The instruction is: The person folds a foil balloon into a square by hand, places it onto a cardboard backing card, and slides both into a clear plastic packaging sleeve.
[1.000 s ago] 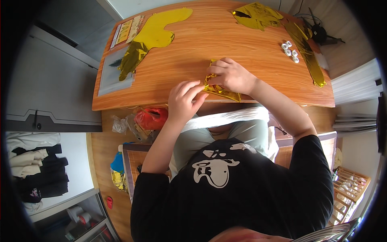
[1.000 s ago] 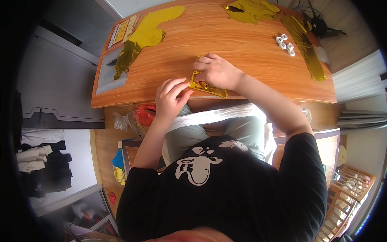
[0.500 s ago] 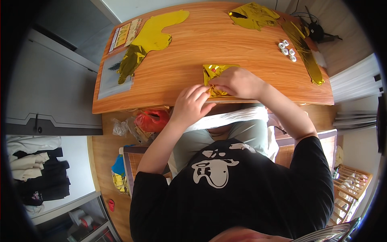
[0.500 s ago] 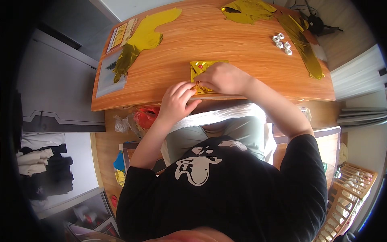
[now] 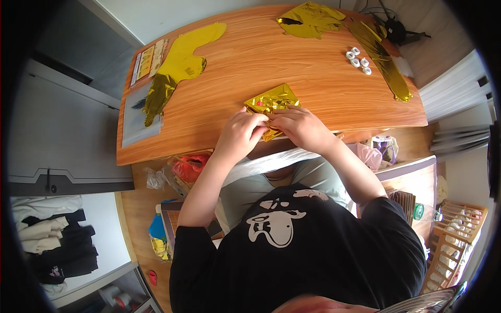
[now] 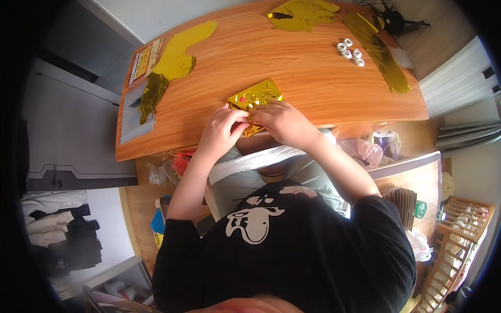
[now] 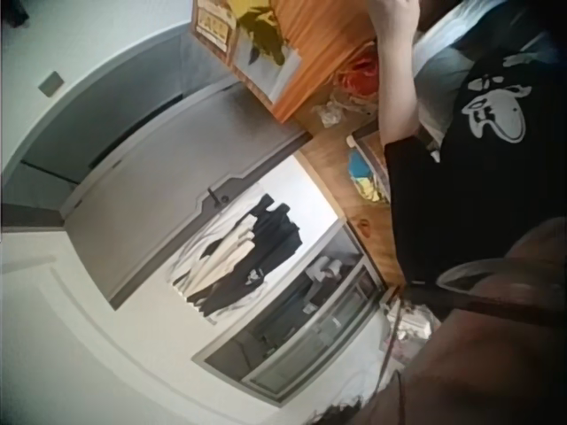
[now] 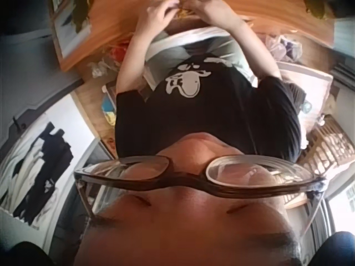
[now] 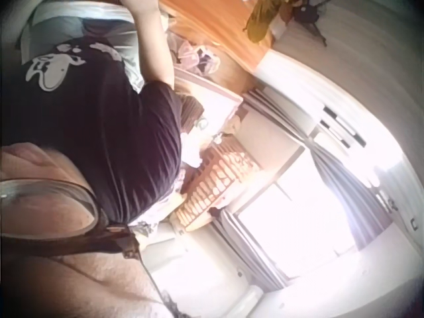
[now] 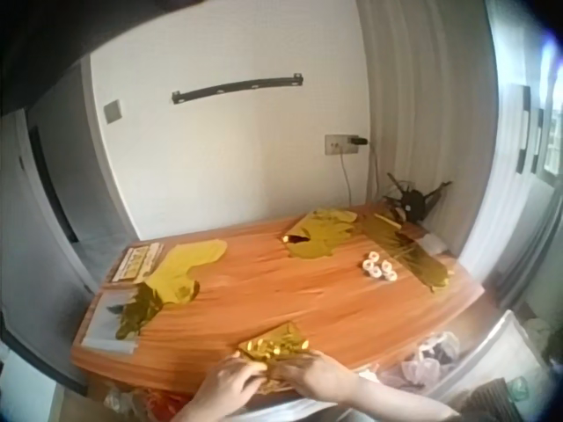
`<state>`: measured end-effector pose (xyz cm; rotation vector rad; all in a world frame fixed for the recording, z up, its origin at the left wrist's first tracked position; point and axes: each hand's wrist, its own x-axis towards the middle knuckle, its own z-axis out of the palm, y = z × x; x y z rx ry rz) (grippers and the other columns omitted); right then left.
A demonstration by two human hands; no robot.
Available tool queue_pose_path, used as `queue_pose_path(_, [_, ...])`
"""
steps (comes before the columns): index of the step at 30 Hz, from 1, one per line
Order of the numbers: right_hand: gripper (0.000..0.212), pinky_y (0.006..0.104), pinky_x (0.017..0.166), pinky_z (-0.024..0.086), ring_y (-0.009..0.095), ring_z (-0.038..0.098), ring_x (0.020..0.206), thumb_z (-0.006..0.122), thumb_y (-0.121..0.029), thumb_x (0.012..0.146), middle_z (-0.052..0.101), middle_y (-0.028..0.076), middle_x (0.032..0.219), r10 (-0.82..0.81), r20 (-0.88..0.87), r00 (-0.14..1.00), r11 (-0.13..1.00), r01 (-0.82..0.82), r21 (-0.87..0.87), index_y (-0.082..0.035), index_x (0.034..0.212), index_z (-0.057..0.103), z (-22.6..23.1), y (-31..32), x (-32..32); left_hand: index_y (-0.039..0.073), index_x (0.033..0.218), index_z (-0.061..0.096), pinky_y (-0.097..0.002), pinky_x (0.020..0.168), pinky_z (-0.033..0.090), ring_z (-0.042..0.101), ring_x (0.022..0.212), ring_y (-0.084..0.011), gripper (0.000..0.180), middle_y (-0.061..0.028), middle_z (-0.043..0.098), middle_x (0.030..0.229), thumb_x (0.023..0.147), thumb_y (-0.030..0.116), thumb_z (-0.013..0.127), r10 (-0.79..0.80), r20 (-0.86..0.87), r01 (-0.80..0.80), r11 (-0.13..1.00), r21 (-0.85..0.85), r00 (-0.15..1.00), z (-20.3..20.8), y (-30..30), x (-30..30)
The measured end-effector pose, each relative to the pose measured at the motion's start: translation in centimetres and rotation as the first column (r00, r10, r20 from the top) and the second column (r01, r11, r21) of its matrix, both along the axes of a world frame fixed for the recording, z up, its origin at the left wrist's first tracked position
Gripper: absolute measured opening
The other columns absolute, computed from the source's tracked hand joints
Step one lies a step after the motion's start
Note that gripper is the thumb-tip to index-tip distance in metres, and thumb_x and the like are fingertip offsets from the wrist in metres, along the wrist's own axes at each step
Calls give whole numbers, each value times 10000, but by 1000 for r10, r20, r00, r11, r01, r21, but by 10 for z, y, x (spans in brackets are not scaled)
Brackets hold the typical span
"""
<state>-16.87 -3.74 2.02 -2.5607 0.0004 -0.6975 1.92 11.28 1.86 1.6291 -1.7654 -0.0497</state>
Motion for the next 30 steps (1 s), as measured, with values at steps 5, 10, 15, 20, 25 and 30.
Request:
queue_pose_path(5, [203, 453, 904, 524, 338, 697, 966, 724, -58, 862, 742, 126, 1002, 14, -8, 1000, 992, -13, 123, -76, 1064, 713, 8, -10, 6, 74, 1135, 627, -498, 1079, 470, 651, 1105, -316, 333, -106, 689, 1143, 857, 136, 797, -45, 66, 41, 998, 51, 997, 5, -6, 5])
queue_pose_path(10, [227, 443, 854, 539, 358, 692, 872, 755, -54, 818, 727, 158, 914, 42, -38, 998, 969, -31, 244, -68, 1041, 708, 9, -14, 13, 48, 1353, 583, -500, 1202, 365, 488, 1407, -339, 451, -141, 567, 1463, 935, 162, 708, -33, 210, 15, 996, 86, 977, -2, -9, 4])
queue_pose_path(15, [275, 425, 873, 540, 343, 675, 990, 829, -108, 787, 716, 120, 1040, -154, 163, 975, 981, 131, 144, -59, 1026, 703, 9, -4, 9, 28, 1511, 472, -504, 1233, 320, 383, 1497, -357, 526, -140, 480, 1573, 1020, 193, 561, -106, 283, 23, 959, 282, 953, 0, -13, 12])
queue_pose_path(20, [394, 419, 901, 519, 327, 660, 1005, 865, -176, 762, 699, 108, 1041, -568, 169, 805, 821, 569, 47, -61, 1093, 687, 2, 23, -13, 3, 1475, 495, -504, 1212, 363, 420, 1471, -362, 513, -155, 515, 1538, 1026, 238, 573, -122, 346, 33, 967, 253, 930, 1, -13, 14])
queue_pose_path(25, [409, 422, 856, 521, 308, 663, 898, 852, -186, 798, 696, 97, 914, -595, 117, 795, 804, 587, 98, -51, 1138, 670, -14, 31, -15, 15, 1484, 491, -489, 1209, 373, 421, 1472, -361, 520, -159, 521, 1531, 1022, 235, 581, -109, 361, 23, 972, 233, 926, -2, -12, 11])
queue_pose_path(30, [363, 413, 851, 524, 299, 668, 892, 819, -159, 831, 711, 87, 980, -572, 101, 814, 820, 570, 49, -62, 1149, 674, -14, 35, -19, 90, 1477, 538, -483, 1199, 390, 445, 1456, -362, 487, -159, 543, 1512, 1011, 218, 598, -101, 359, 22, 976, 218, 928, 0, -11, 7])
